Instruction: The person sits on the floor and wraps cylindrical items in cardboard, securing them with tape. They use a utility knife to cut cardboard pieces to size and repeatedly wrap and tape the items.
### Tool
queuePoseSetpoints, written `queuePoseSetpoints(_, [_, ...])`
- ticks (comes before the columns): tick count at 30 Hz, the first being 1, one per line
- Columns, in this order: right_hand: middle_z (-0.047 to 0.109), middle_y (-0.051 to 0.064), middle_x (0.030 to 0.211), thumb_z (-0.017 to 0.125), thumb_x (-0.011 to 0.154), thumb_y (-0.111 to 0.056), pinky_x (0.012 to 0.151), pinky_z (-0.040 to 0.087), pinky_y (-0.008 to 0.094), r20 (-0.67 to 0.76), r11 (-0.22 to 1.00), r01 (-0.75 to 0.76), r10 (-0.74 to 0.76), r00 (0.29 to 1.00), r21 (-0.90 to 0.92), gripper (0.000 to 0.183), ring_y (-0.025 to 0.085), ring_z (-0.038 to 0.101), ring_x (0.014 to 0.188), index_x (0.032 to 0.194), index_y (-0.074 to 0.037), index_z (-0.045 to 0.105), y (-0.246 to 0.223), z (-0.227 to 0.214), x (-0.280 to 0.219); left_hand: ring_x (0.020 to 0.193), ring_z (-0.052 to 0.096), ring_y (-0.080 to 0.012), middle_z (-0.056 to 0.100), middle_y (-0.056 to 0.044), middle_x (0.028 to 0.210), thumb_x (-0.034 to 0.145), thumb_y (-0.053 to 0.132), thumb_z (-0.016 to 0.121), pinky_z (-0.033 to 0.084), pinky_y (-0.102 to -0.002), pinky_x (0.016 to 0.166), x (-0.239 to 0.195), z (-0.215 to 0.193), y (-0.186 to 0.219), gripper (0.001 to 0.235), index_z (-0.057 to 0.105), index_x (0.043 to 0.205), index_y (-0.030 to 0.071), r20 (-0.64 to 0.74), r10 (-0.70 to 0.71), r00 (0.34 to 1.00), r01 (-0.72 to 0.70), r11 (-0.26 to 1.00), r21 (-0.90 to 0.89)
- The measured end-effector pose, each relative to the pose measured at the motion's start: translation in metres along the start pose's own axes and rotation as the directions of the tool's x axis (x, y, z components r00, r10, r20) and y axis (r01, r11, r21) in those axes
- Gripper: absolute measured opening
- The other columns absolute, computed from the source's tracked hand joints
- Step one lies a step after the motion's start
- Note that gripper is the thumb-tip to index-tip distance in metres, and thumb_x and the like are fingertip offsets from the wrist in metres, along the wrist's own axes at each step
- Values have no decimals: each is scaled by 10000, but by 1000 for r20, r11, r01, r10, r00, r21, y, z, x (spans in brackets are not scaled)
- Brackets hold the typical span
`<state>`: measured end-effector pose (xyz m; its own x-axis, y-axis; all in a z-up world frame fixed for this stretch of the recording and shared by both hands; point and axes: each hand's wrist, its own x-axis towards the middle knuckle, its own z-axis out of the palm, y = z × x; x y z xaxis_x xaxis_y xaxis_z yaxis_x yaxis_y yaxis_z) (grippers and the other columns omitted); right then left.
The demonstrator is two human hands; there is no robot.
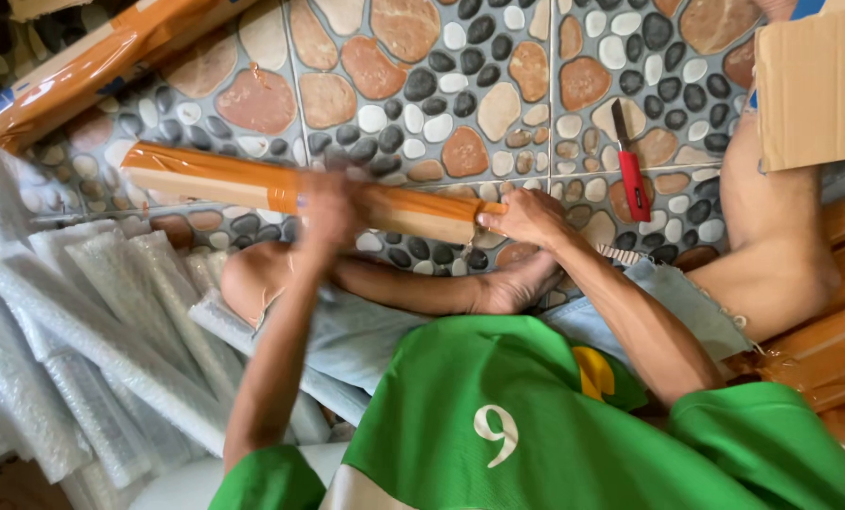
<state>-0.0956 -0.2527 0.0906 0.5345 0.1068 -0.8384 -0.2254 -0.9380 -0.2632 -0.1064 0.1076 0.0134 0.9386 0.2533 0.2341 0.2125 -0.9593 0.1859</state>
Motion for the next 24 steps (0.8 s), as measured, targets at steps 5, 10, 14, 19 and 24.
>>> queuePoseSetpoints(5, [762, 249, 927, 665, 830, -796, 861, 558, 522, -124, 976, 159, -141, 982, 147, 736, 445, 729, 1043, 797, -65, 743, 27, 10, 10, 1131, 589, -291, 592, -81, 1227, 475, 578, 983, 432, -512, 990, -87, 87, 126, 1100, 479, 1365, 173, 439, 792, 423, -781, 565, -266])
queuePoseSetpoints(10, [666, 59, 757, 696, 951, -280, 649, 501, 289, -189, 284, 291, -337, 922, 914, 314, 150, 651, 711, 1110, -10, 722, 91, -10, 0, 731, 731, -258, 679, -10, 834, 738, 696, 786, 530, -433, 718, 44, -49, 183, 804, 473, 1254, 164, 407, 811, 420, -784, 550, -287])
queuePoseSetpoints(14, [459, -74, 516, 638, 1031, -371, 407, 215, 214, -381, 7, 422, -417, 826, 907, 426, 28, 343, 434, 1152, 18, 763, 65, -48, -44, 749, 727, -438, 777, -157, 849, 764, 526, 833, 509, -546, 620, 131, -151, 268, 662, 554, 1217, 131, 333, 690, 643, -416, 680, -604])
queuePoseSetpoints(19, [623, -16, 790, 705, 932, -489, 702, 447, 330, -663, -285, 644, 37, 748, 710, 378, 143, 584, 741, 938, -118, 776, -12, -125, -91, 1179, 667, -287, 708, -150, 1340, 708, 838, 770, 536, -431, 1001, 188, -169, 333, 1120, 414, 1516, 149, 225, 722, 654, -112, 386, -916])
queuePoseSetpoints(24, [728, -11, 793, 847, 807, -422, 732, 500, 289, -765, -191, 773, 126, 631, 606, 305, 113, 649, 740, 863, -130, 778, -24, -231, -128, 1293, 598, -342, 639, -166, 1372, 742, 633, 747, 481, -487, 1104, 210, -162, 336, 819, 553, 1308, 74, 130, 634, 763, 67, 122, -990])
